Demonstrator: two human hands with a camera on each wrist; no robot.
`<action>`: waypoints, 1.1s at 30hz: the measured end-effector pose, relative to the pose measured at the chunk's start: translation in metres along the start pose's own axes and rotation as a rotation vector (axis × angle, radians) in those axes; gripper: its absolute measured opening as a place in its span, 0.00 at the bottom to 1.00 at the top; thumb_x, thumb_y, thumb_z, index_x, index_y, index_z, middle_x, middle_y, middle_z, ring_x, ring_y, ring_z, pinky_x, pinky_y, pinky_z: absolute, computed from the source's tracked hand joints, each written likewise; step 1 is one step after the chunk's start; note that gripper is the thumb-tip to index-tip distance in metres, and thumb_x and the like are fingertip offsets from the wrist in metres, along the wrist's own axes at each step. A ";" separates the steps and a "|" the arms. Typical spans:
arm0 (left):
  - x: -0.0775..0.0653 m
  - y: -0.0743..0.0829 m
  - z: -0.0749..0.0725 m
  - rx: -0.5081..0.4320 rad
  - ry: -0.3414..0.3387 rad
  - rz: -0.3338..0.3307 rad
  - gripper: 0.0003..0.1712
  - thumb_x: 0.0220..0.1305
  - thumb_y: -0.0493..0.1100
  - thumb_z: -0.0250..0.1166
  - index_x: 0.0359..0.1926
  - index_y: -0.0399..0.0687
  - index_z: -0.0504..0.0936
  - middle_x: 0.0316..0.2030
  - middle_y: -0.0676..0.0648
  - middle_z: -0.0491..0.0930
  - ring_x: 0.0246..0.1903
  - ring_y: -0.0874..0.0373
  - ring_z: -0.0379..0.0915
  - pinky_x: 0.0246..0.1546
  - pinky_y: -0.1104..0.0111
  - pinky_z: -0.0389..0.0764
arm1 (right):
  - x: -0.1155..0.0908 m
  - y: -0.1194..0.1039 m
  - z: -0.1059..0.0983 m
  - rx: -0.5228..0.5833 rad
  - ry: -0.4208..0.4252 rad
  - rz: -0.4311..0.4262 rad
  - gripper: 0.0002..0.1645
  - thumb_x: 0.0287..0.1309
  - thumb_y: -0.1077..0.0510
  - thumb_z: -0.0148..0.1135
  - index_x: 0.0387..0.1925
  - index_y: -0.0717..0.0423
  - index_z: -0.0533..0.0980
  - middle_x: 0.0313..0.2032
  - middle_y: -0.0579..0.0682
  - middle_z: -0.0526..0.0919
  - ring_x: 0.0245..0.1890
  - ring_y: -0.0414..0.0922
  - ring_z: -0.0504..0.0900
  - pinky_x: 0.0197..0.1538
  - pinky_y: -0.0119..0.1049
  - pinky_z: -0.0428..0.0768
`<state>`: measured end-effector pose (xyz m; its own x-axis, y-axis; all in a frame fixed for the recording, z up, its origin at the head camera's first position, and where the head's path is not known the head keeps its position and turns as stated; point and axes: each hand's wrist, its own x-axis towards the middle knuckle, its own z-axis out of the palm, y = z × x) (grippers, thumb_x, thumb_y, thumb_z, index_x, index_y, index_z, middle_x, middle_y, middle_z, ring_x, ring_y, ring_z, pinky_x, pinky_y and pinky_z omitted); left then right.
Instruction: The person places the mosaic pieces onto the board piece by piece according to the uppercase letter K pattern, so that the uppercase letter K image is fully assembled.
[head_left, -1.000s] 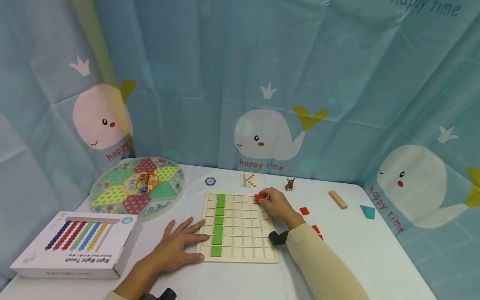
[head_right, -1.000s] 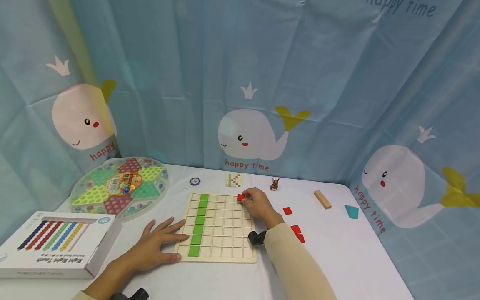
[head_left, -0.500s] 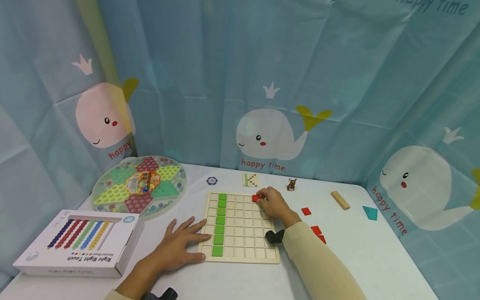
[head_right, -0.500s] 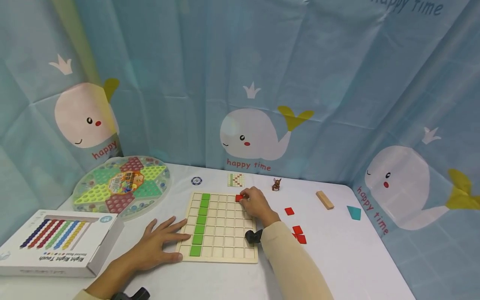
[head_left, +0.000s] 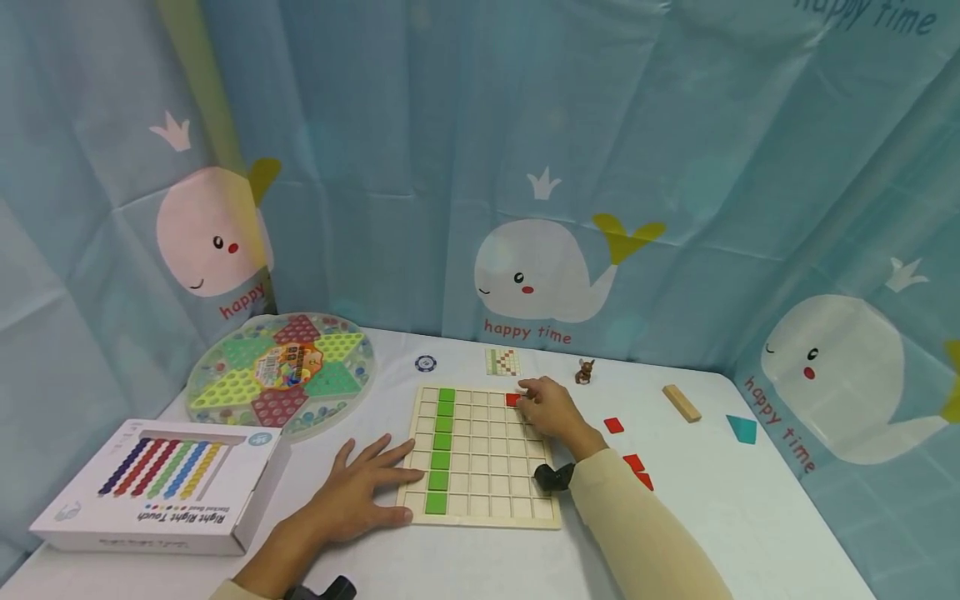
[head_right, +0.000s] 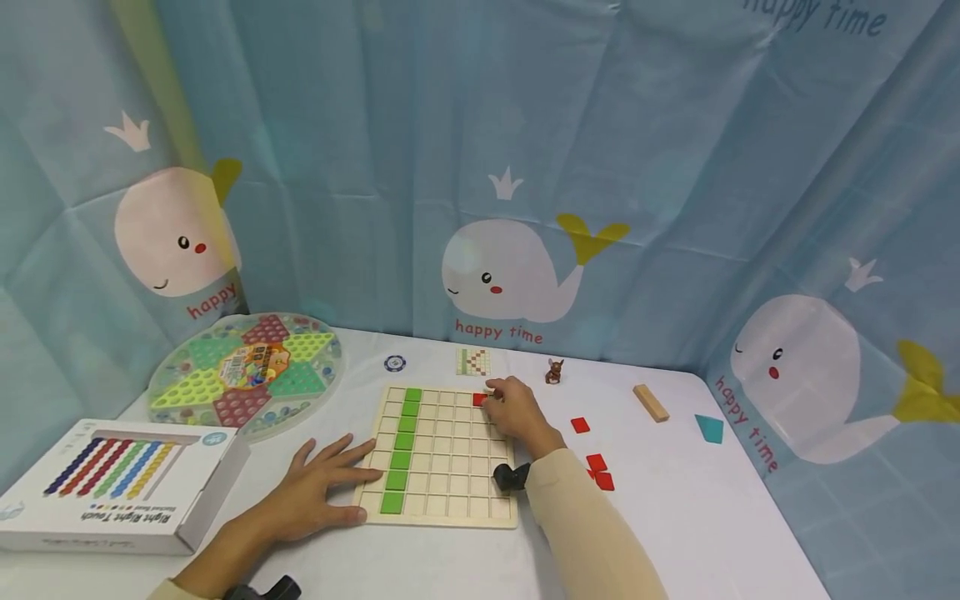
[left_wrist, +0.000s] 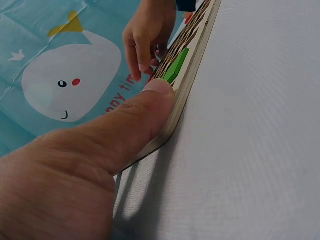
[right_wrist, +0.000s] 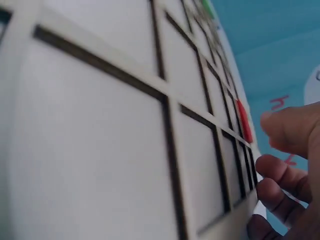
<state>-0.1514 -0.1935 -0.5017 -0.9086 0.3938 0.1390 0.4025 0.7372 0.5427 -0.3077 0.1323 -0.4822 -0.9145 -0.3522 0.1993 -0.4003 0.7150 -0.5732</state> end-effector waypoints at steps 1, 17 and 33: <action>0.000 0.000 0.000 -0.001 0.000 0.001 0.33 0.49 0.71 0.65 0.55 0.66 0.83 0.68 0.53 0.65 0.70 0.41 0.48 0.63 0.37 0.31 | -0.001 0.001 -0.002 0.019 0.012 0.014 0.21 0.62 0.60 0.62 0.55 0.63 0.77 0.37 0.51 0.78 0.34 0.46 0.75 0.38 0.44 0.76; 0.000 -0.002 0.001 -0.010 0.015 0.017 0.32 0.50 0.71 0.65 0.54 0.65 0.83 0.67 0.53 0.65 0.69 0.40 0.48 0.62 0.37 0.31 | -0.022 0.047 -0.059 0.094 0.185 0.122 0.22 0.58 0.62 0.65 0.55 0.60 0.77 0.43 0.59 0.79 0.41 0.54 0.74 0.42 0.48 0.73; 0.001 0.000 0.000 -0.012 0.002 0.004 0.33 0.49 0.71 0.65 0.54 0.65 0.83 0.67 0.52 0.65 0.69 0.40 0.48 0.62 0.37 0.31 | -0.055 0.088 -0.091 0.112 0.038 0.318 0.27 0.62 0.55 0.62 0.62 0.55 0.73 0.52 0.60 0.75 0.47 0.54 0.71 0.39 0.41 0.77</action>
<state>-0.1520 -0.1934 -0.5014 -0.9072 0.3956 0.1431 0.4049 0.7289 0.5520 -0.2980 0.2699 -0.4709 -0.9948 -0.0983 0.0250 -0.0880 0.7137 -0.6949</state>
